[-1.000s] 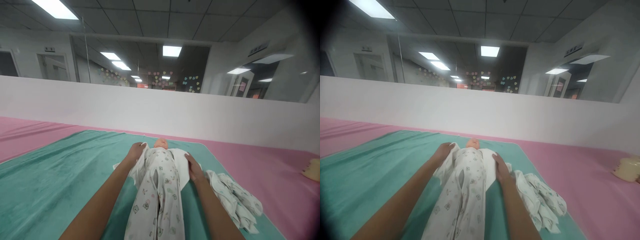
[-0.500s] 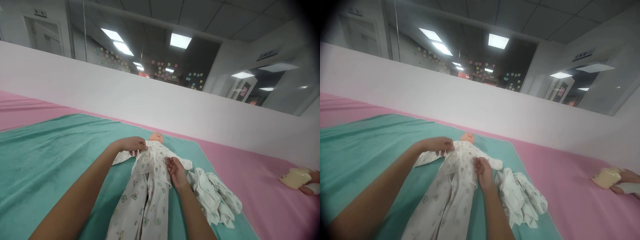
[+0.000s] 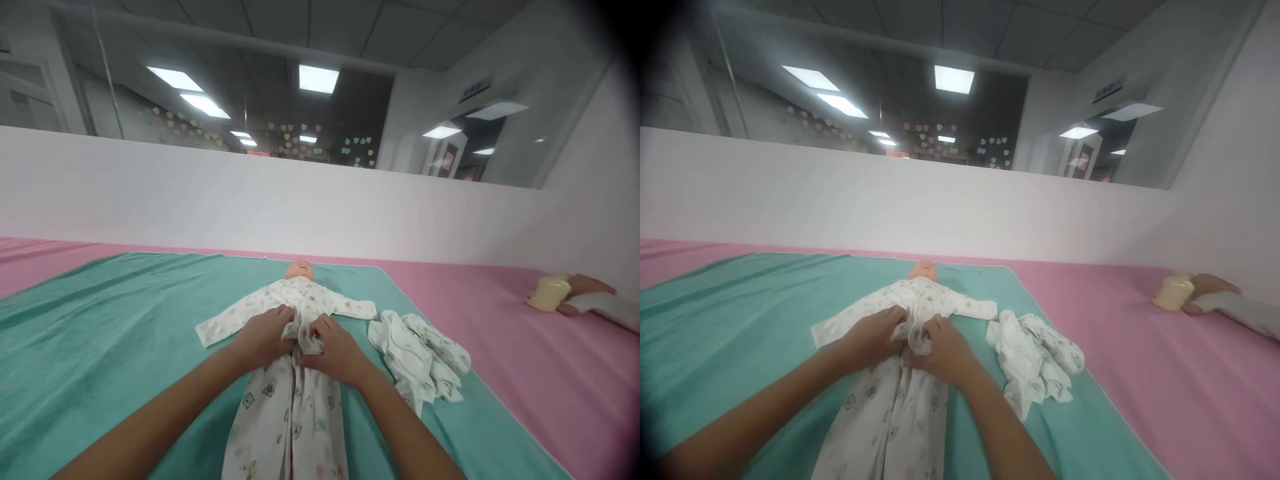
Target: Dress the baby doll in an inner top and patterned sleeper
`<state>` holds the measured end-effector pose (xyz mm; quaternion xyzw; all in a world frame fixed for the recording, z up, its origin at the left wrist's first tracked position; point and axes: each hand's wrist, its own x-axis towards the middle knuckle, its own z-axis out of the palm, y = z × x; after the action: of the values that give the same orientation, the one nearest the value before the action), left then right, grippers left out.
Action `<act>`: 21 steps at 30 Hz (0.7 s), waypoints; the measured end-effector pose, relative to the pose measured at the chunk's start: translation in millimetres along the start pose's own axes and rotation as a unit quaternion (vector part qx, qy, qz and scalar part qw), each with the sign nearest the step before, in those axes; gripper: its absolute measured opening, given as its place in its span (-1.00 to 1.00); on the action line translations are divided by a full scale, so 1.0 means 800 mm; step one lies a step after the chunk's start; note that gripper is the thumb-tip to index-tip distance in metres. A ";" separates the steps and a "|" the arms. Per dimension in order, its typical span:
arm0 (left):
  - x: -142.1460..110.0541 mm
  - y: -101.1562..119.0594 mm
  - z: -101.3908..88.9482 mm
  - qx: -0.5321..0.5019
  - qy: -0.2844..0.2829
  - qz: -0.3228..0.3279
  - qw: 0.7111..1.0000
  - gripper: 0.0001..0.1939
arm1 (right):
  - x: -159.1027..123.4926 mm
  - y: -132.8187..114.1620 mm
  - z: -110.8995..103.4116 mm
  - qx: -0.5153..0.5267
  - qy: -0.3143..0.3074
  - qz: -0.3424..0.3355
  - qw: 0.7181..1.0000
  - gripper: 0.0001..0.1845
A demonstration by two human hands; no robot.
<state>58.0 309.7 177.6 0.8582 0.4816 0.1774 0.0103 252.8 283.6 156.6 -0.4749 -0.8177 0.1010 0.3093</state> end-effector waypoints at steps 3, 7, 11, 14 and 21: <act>-0.020 -0.008 0.022 -0.035 0.096 0.016 0.995 -0.75 | -0.005 -0.010 0.010 -0.038 0.033 0.011 0.999 -0.78; -0.026 -0.010 0.022 -0.099 0.097 0.030 0.990 -0.61 | -0.002 -0.015 0.019 -0.060 0.061 -0.002 0.996 -0.97; -0.028 -0.008 0.023 -0.130 0.117 0.018 0.984 -0.65 | -0.002 -0.016 0.018 -0.024 0.064 -0.004 0.998 -0.92; -0.031 -0.005 0.027 -0.109 0.136 0.001 0.985 -0.74 | -0.001 -0.019 0.019 -0.006 0.073 0.010 0.997 -0.88; -0.027 -0.039 0.003 -0.160 0.163 -0.160 0.960 -0.71 | 0.005 0.039 0.003 0.095 0.247 0.193 0.945 -0.67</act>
<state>23.0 309.2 163.1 0.7165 0.5729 0.3859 0.0974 272.2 303.9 142.2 -0.6022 -0.5947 0.1151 0.5200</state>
